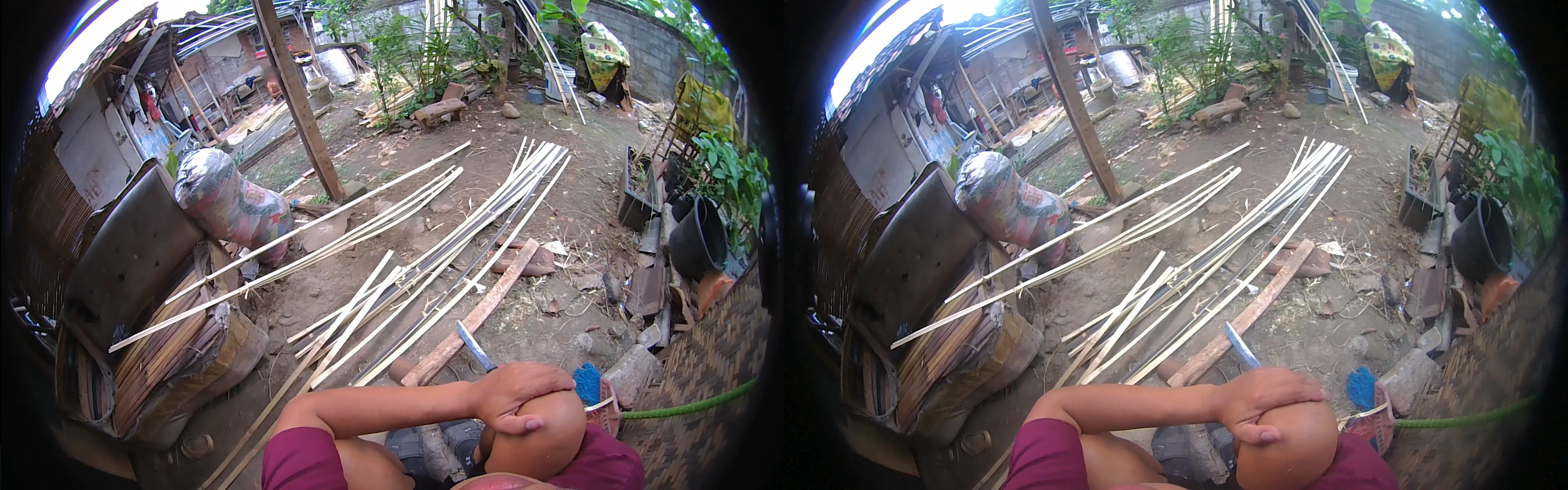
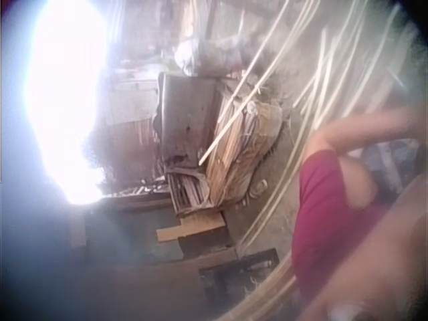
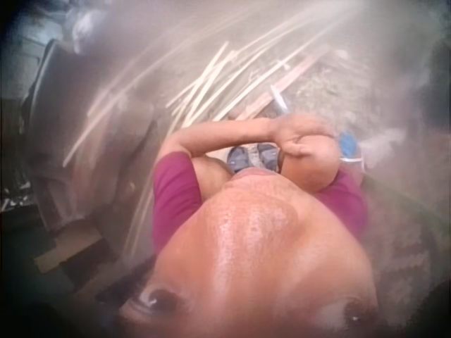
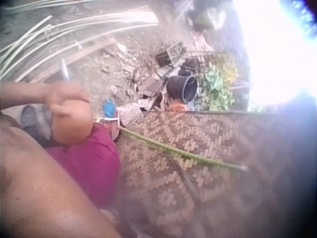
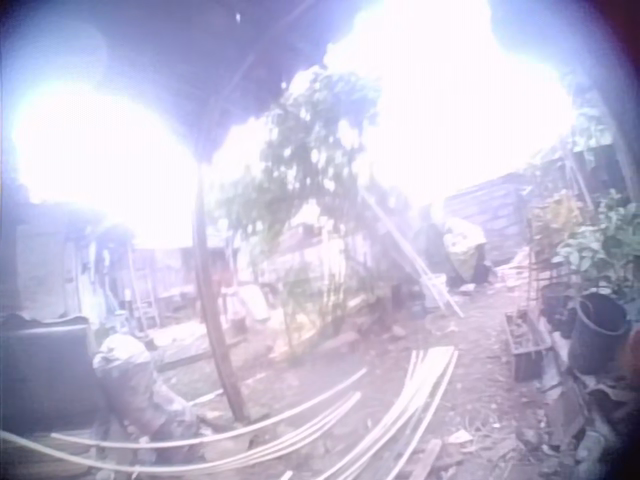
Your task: The person sits on the ground and uses a knife to split long bamboo strips into thinner pieces. They repeatedly position the strips, split them with the knife, and place the finished pieces aside.
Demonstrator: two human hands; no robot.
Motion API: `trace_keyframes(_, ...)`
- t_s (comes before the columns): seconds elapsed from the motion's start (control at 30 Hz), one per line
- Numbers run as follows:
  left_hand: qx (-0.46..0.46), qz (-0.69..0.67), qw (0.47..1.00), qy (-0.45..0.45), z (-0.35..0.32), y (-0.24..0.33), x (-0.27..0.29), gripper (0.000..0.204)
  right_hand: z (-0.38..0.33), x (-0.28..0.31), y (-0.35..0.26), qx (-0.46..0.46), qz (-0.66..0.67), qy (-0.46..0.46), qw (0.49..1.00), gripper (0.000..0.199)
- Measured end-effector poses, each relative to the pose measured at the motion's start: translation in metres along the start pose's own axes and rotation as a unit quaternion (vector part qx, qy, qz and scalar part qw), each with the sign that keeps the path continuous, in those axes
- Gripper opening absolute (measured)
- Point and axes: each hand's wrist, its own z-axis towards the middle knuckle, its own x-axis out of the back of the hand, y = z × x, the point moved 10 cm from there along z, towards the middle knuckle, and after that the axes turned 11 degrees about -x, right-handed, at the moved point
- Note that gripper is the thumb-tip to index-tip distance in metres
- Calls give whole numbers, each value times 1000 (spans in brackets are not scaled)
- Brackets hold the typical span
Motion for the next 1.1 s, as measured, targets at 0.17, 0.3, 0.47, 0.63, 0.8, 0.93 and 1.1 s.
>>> trace_keyframes(0.17,-39,42,998,17,-1,8,5,76,0,0,2,-1,-3,-1,1000,64)
trace_keyframes(0.3,-78,84,993,15,-2,14,6,74,-1,0,2,-1,-4,-1,1000,65)
trace_keyframes(0.47,-97,118,988,10,-3,19,7,72,-1,1,3,0,-7,0,1000,66)
trace_keyframes(0.63,-60,114,992,6,-4,14,6,70,-2,1,3,3,-7,-2,1000,68)
trace_keyframes(0.8,-31,80,996,16,-2,10,6,68,-3,2,6,3,-10,0,1000,69)
trace_keyframes(0.93,-25,74,997,19,-3,6,6,67,-3,1,8,3,-13,0,1000,70)
trace_keyframes(1.1,-21,67,997,24,0,6,6,66,-5,1,11,6,-14,2,1000,71)
